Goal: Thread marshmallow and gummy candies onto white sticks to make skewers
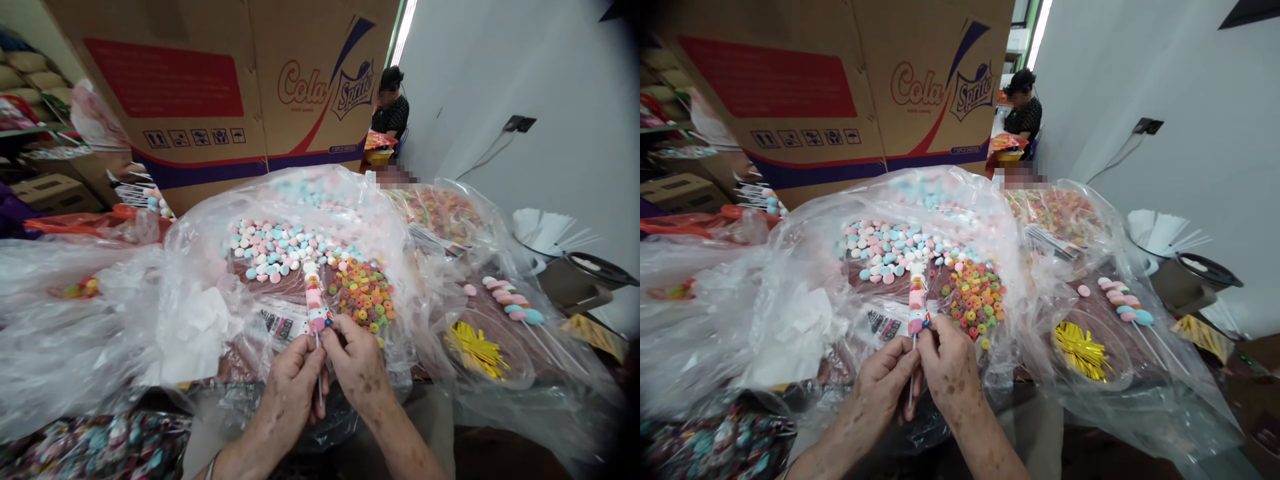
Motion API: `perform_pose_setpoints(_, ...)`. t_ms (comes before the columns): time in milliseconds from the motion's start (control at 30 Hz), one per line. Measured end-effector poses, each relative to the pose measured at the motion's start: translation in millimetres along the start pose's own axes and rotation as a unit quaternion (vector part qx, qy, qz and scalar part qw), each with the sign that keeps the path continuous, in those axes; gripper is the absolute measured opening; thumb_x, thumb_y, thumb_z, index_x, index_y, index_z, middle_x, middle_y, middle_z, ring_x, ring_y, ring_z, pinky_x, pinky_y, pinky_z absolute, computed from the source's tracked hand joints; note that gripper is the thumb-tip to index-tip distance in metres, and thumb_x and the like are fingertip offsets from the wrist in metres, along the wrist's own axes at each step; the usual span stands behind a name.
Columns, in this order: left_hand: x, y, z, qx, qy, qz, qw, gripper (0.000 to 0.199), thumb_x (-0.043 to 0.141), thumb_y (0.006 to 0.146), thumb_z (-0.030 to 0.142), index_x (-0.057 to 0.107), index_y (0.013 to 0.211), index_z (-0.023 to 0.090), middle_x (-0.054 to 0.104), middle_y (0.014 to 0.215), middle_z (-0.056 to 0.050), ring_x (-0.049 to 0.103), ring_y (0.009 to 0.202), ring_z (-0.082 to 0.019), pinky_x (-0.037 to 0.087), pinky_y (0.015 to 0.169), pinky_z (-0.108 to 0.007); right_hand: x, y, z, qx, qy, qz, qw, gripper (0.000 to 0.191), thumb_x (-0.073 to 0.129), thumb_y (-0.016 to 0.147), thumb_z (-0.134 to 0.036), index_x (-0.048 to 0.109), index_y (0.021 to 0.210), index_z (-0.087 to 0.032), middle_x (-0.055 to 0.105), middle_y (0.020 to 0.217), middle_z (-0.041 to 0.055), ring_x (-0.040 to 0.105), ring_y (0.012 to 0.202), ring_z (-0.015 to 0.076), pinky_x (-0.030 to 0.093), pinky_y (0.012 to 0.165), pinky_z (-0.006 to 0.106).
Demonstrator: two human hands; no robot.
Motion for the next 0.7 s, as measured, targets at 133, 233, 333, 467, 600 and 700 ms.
perform_pose_setpoints(133,-3.0,2.4,-0.2,0.006,-0.012,0.024,1.000,0.048,0.067,0.077,0.065,0.052,0.066,0.021,0.055,0.043,0.006,0.043,0.026,-0.007,0.027,0.029,-0.016,0.3,-0.7,-6.3,-0.044,-0.013,0.016,0.999,0.027,0.044,0.090,-0.028,0.044,0.063,-0.023,0.047,0.056,-0.0049,0.044,0.053,0.0115,0.031,0.052,0.023)
perform_pose_setpoints(233,-6.4,3.3,-0.6,0.004,-0.037,0.044,0.998,0.045,0.069,0.077,0.062,0.053,0.066,0.021,0.054,0.041,0.007,0.040,0.026,-0.006,0.025,0.028,-0.015,3.3,-1.5,-11.9,-0.090,-0.014,-0.003,0.996,0.027,0.042,0.089,-0.023,0.039,0.062,-0.023,0.046,0.058,-0.0043,0.045,0.056,0.0114,0.032,0.055,0.023)
perform_pose_setpoints(333,-8.4,3.5,-1.7,0.001,-0.047,0.048,0.998,0.044,0.070,0.076,0.060,0.053,0.066,0.021,0.054,0.041,0.007,0.039,0.025,-0.006,0.024,0.028,-0.014,4.8,-0.9,-17.3,-0.134,0.006,-0.047,0.990,0.025,0.041,0.085,-0.018,0.035,0.061,-0.022,0.043,0.059,-0.0047,0.043,0.057,0.0108,0.031,0.056,0.023)
perform_pose_setpoints(467,-12.6,7.2,-1.4,0.001,-0.055,0.053,0.997,0.045,0.074,0.073,0.059,0.053,0.065,0.020,0.056,0.043,0.006,0.039,0.025,-0.005,0.022,0.027,-0.014,6.9,-1.1,-19.9,-0.154,0.048,-0.118,0.980,0.025,0.040,0.084,-0.016,0.035,0.060,-0.022,0.043,0.060,-0.0047,0.042,0.058,0.0108,0.032,0.057,0.024)
perform_pose_setpoints(600,-19.8,13.4,12.7,0.051,-0.085,0.075,0.992,0.042,0.076,0.074,0.056,0.055,0.069,0.020,0.056,0.046,0.007,0.039,0.028,-0.005,0.025,0.029,-0.014,14.2,-10.2,-12.1,-0.085,0.134,-0.132,0.978,0.027,0.041,0.095,-0.026,0.050,0.070,-0.021,0.055,0.066,-0.0021,0.053,0.064,0.0126,0.040,0.063,0.024)
perform_pose_setpoints(700,-25.1,12.0,22.9,0.102,-0.066,0.101,0.987,0.035,0.074,0.080,0.050,0.058,0.070,0.020,0.056,0.047,0.007,0.044,0.033,-0.007,0.032,0.034,-0.015,17.3,-22.1,-6.1,-0.031,0.183,-0.081,0.979,0.028,0.041,0.099,-0.035,0.054,0.079,-0.021,0.060,0.070,-0.0011,0.056,0.065,0.0130,0.043,0.064,0.024)
Point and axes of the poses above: each hand's wrist, its own y-axis towards the middle knuckle, its own x-axis out of the palm, z = x × y, the point moved 8 cm from there along y, towards the middle knuckle
